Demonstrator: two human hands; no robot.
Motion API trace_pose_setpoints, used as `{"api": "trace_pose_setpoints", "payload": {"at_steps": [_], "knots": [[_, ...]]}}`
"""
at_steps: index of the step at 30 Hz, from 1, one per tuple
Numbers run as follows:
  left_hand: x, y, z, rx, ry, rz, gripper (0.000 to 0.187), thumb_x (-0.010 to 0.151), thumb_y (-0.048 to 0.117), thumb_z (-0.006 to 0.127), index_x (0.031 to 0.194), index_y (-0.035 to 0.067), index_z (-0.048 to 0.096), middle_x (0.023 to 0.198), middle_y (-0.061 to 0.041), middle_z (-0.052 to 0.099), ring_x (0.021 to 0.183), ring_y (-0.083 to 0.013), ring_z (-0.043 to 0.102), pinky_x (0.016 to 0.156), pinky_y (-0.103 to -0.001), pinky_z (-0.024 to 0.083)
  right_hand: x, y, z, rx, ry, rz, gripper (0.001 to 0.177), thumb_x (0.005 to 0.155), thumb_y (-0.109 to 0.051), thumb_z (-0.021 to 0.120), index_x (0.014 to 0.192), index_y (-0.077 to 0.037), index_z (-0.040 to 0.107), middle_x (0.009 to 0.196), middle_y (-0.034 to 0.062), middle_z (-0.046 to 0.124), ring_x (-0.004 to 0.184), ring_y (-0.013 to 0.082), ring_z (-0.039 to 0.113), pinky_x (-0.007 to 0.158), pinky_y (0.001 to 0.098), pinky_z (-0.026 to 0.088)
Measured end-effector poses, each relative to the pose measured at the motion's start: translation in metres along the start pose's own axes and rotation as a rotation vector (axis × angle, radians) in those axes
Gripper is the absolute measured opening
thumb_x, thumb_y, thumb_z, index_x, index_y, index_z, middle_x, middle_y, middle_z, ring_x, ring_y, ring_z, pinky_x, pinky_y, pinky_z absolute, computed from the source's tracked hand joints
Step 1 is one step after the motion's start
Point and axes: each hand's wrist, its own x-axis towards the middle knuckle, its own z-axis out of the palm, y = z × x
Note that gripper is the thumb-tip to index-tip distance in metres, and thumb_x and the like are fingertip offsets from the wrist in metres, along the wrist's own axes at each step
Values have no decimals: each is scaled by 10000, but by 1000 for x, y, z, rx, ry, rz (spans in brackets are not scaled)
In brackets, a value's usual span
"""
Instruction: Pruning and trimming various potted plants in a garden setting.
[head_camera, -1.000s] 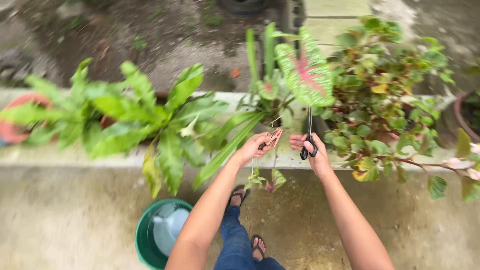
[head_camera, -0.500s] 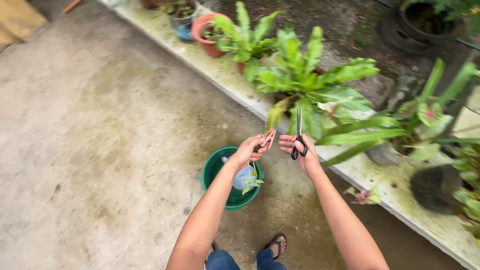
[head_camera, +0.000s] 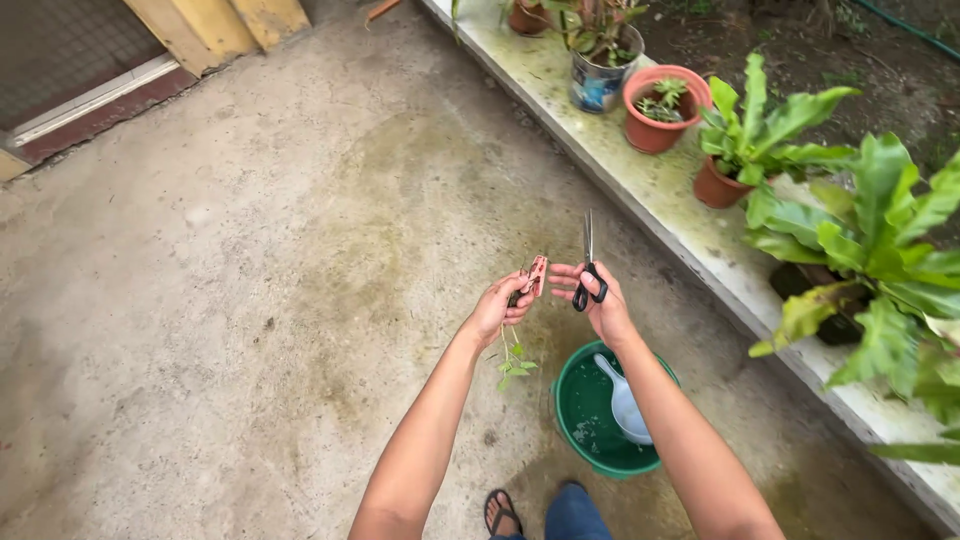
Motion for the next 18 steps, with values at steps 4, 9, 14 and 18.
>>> {"api": "trace_pose_setpoints", "payload": {"at_steps": [4, 9, 14, 18], "knots": [[12, 56, -50, 17, 50, 51, 220, 1043, 271, 462, 991, 92, 580, 689, 52, 441, 488, -18, 312, 421, -192, 232, 83, 32, 17, -57, -53, 62, 246, 996, -263, 599, 1133, -67, 537, 1371, 271, 610, 1228, 362, 643, 1047, 511, 524], [82, 118, -122, 48, 175, 134, 218, 1063, 277, 473, 944, 103, 528, 700, 48, 460, 501, -29, 324, 441, -211, 249, 203, 42, 27, -177, -110, 56, 253, 1008, -275, 595, 1134, -60, 550, 1373, 270, 622, 1228, 359, 648, 1030, 486, 533], [175, 208, -187, 103, 204, 193, 244, 1048, 302, 482, 926, 105, 559, 679, 58, 446, 497, -24, 318, 429, -211, 224, 360, 50, 16, -181, -176, 46, 254, 1008, -283, 604, 1124, -64, 549, 1365, 259, 626, 1220, 358, 654, 1007, 483, 546], [238, 260, -242, 77, 271, 214, 206, 1038, 299, 524, 905, 142, 528, 691, 66, 464, 511, -22, 326, 440, -210, 222, 464, 43, 31, -150, -166, 101, 246, 1014, -278, 609, 1120, -65, 546, 1373, 261, 622, 1228, 355, 650, 1020, 486, 541]]}}
